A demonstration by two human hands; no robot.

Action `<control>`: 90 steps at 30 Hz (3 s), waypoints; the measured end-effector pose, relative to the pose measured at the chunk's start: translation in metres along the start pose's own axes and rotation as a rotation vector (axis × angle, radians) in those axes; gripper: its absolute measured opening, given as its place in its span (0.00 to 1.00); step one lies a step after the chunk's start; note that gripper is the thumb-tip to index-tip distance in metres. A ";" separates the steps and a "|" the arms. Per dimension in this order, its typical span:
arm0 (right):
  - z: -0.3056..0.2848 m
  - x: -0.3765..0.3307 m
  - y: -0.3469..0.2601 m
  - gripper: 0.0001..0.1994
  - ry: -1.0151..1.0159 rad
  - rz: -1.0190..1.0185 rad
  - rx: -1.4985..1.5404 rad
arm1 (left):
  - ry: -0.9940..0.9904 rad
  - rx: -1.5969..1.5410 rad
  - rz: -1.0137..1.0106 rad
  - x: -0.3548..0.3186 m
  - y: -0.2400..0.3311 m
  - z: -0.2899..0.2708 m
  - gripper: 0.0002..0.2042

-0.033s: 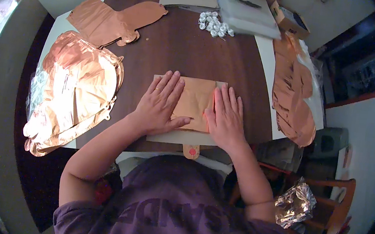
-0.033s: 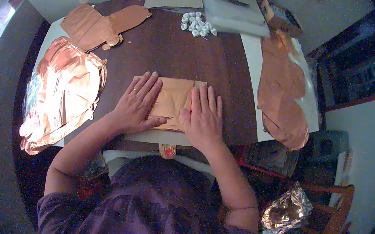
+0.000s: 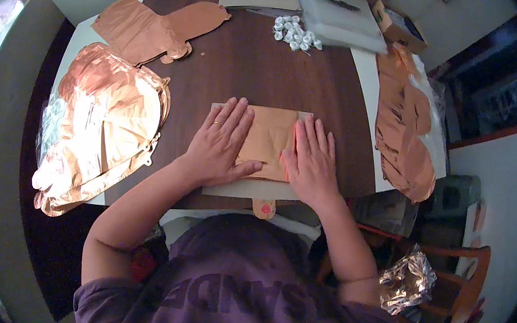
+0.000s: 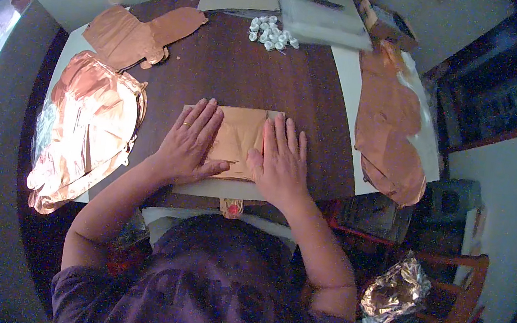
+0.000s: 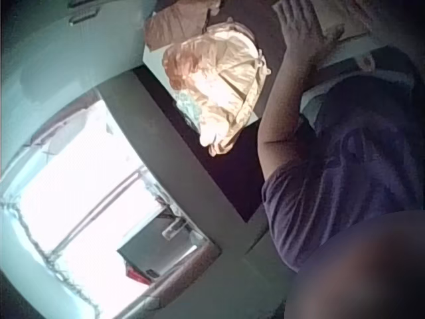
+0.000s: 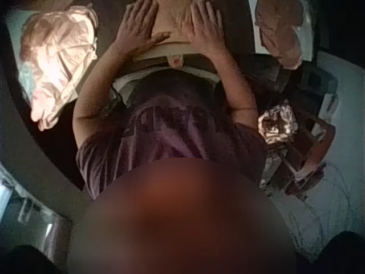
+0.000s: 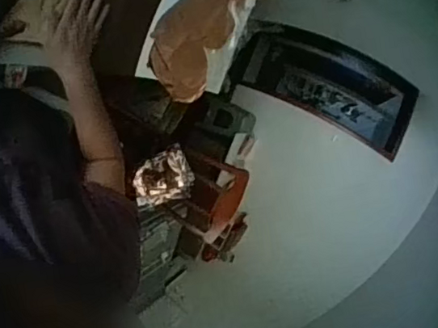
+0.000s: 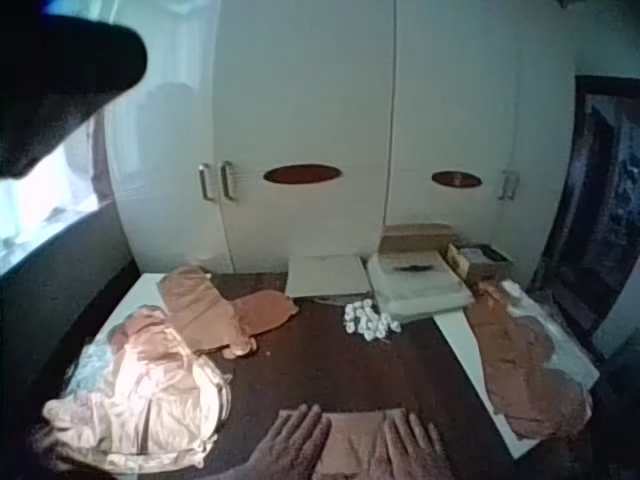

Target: Folding foil balloons and placing them into retail packaging.

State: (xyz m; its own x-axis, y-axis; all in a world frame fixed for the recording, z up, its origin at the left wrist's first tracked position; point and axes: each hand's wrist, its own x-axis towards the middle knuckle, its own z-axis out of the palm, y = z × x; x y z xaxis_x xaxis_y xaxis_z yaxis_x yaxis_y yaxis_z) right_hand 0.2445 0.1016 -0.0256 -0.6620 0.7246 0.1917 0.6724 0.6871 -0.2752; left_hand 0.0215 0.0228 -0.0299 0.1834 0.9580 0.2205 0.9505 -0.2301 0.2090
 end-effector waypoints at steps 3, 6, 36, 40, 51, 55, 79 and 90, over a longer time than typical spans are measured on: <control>-0.002 0.004 0.002 0.31 -0.023 -0.015 0.023 | 0.006 0.022 -0.015 -0.001 0.001 0.002 0.47; -0.012 0.010 -0.009 0.32 -0.050 0.066 0.168 | 0.006 0.101 -0.020 -0.004 0.003 0.003 0.44; -0.032 -0.133 -0.001 0.07 0.069 0.501 0.501 | 0.084 -0.050 -0.093 -0.026 0.037 -0.009 0.39; -0.013 -0.150 -0.003 0.08 -0.016 0.814 1.292 | 0.040 -0.025 -0.125 -0.036 0.062 -0.013 0.38; -0.011 -0.114 -0.063 0.21 -0.064 0.945 1.603 | 0.090 -0.001 -0.150 -0.041 0.066 -0.008 0.38; -0.003 -0.108 -0.071 0.19 -0.013 0.970 1.611 | 0.120 -0.062 -0.161 -0.039 0.059 -0.013 0.36; -0.001 -0.094 -0.071 0.14 0.044 0.940 1.674 | -0.126 0.027 -0.346 0.042 0.021 -0.037 0.14; 0.004 -0.085 -0.080 0.12 0.030 1.039 1.635 | 0.040 0.103 -0.078 -0.015 0.051 -0.022 0.31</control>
State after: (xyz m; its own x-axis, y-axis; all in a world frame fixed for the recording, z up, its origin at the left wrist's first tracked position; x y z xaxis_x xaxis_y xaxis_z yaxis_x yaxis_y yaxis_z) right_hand 0.2461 -0.0149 -0.0234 -0.2532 0.7658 -0.5911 -0.1858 -0.6382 -0.7472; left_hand 0.0622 -0.0068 -0.0018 0.1000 0.9641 0.2461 0.9826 -0.1347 0.1282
